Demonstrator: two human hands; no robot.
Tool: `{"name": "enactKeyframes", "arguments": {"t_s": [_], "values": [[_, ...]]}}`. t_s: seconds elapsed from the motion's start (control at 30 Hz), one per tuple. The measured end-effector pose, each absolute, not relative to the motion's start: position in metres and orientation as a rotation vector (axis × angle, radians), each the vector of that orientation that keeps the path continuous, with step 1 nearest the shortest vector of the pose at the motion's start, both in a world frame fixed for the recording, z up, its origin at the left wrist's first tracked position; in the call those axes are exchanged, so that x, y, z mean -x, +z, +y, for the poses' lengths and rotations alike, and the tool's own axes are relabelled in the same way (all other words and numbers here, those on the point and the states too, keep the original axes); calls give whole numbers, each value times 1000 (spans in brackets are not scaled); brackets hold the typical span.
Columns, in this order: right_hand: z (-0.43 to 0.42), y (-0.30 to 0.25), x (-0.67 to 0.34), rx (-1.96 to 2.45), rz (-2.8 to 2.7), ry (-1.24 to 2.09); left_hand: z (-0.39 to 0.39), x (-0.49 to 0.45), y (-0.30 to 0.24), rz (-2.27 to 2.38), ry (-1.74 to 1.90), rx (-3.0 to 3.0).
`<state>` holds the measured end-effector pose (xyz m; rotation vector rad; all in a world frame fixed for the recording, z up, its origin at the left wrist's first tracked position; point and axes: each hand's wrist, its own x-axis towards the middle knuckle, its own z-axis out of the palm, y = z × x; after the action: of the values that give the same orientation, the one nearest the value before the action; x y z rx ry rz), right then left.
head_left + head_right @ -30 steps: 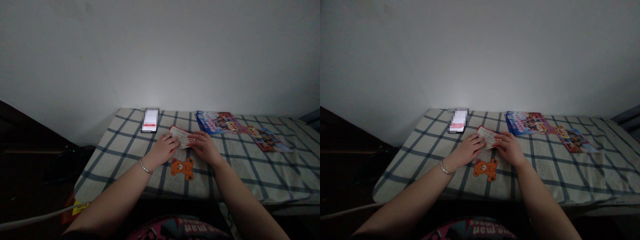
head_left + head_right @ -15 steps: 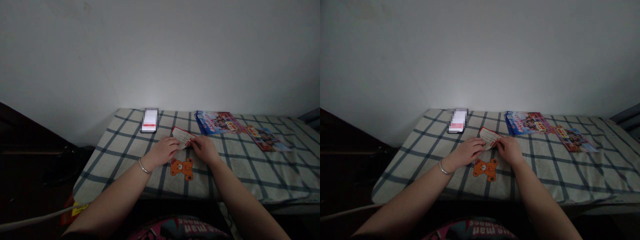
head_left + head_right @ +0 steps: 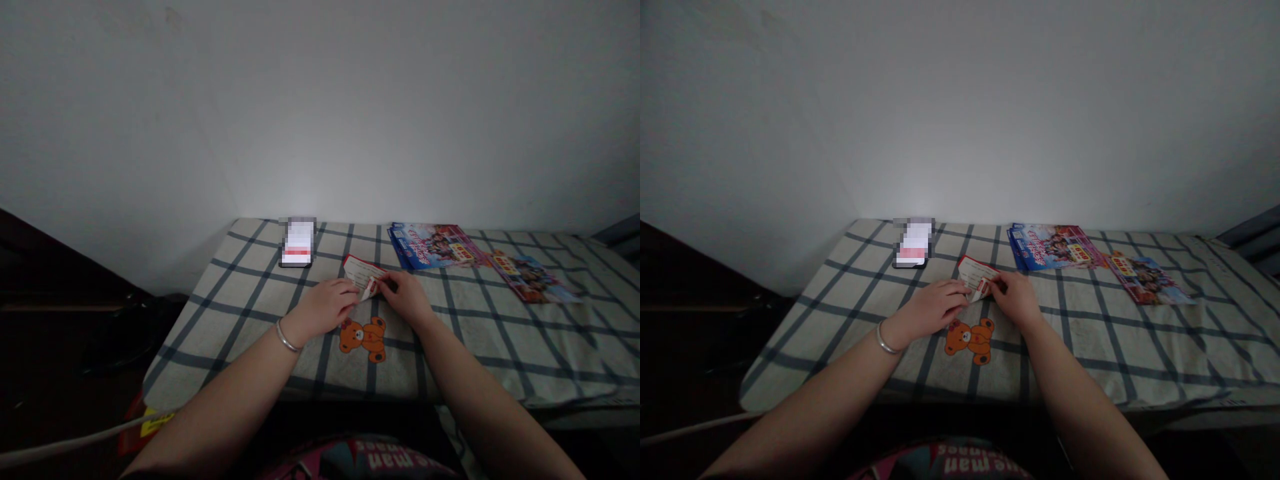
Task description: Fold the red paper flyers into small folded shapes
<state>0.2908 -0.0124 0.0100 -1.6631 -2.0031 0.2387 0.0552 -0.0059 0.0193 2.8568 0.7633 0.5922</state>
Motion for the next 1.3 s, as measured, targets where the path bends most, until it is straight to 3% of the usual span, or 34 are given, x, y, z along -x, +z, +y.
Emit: {"name": "enactKeyframes", "arguments": {"t_s": [0.8,1.3], "values": [[-9,5,-283,1778,-2025,-56,-10,-58,16,789,571,-2873],[19,5,-283,1591,-2108,37,-16,-62,20,877,535,-2904]]}}
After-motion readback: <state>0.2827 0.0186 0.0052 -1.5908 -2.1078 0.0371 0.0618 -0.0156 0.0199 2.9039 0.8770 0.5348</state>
